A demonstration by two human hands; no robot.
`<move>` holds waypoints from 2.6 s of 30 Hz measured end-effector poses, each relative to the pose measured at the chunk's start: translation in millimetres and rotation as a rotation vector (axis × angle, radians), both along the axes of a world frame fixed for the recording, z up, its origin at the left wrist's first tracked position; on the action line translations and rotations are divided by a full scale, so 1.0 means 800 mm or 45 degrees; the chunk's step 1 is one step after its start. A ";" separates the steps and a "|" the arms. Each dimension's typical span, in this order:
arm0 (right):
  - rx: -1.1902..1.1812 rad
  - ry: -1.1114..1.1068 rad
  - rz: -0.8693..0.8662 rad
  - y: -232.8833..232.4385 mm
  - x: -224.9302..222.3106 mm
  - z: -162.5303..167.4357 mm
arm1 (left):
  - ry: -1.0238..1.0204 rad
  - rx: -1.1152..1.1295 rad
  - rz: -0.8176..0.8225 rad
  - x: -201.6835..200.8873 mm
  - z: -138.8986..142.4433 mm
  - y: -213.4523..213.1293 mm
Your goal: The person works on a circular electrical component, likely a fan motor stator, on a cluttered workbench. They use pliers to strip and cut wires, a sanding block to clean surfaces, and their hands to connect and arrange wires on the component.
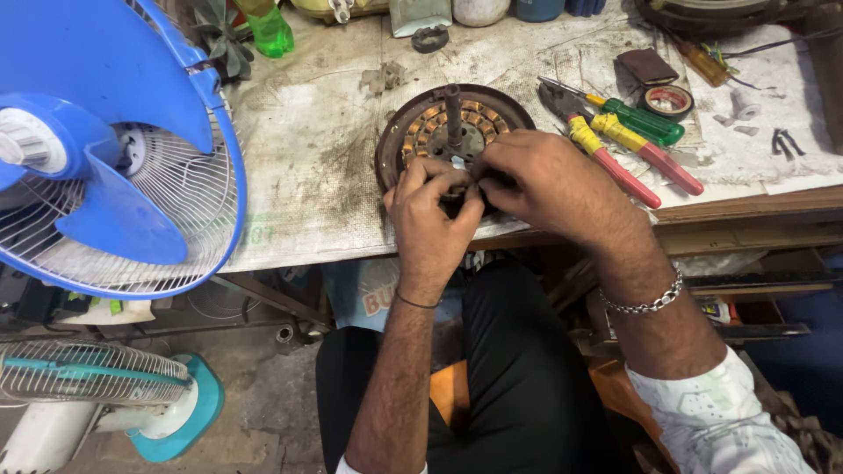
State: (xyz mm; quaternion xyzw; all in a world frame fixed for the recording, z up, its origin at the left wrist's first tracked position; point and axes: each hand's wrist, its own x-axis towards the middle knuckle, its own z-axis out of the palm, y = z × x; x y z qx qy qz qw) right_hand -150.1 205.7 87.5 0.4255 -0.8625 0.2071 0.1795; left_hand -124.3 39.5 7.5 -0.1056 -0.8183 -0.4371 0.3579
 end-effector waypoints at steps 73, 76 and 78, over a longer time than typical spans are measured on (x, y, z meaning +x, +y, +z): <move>0.380 0.034 -0.476 0.092 0.066 -0.026 | -0.083 0.309 -0.254 -0.031 -0.002 -0.023; 0.461 0.012 -0.513 0.092 0.063 -0.023 | -0.099 0.314 -0.262 -0.031 -0.003 -0.022; 0.534 -0.007 -0.539 0.091 0.060 -0.020 | -0.089 0.314 -0.267 -0.031 -0.004 -0.022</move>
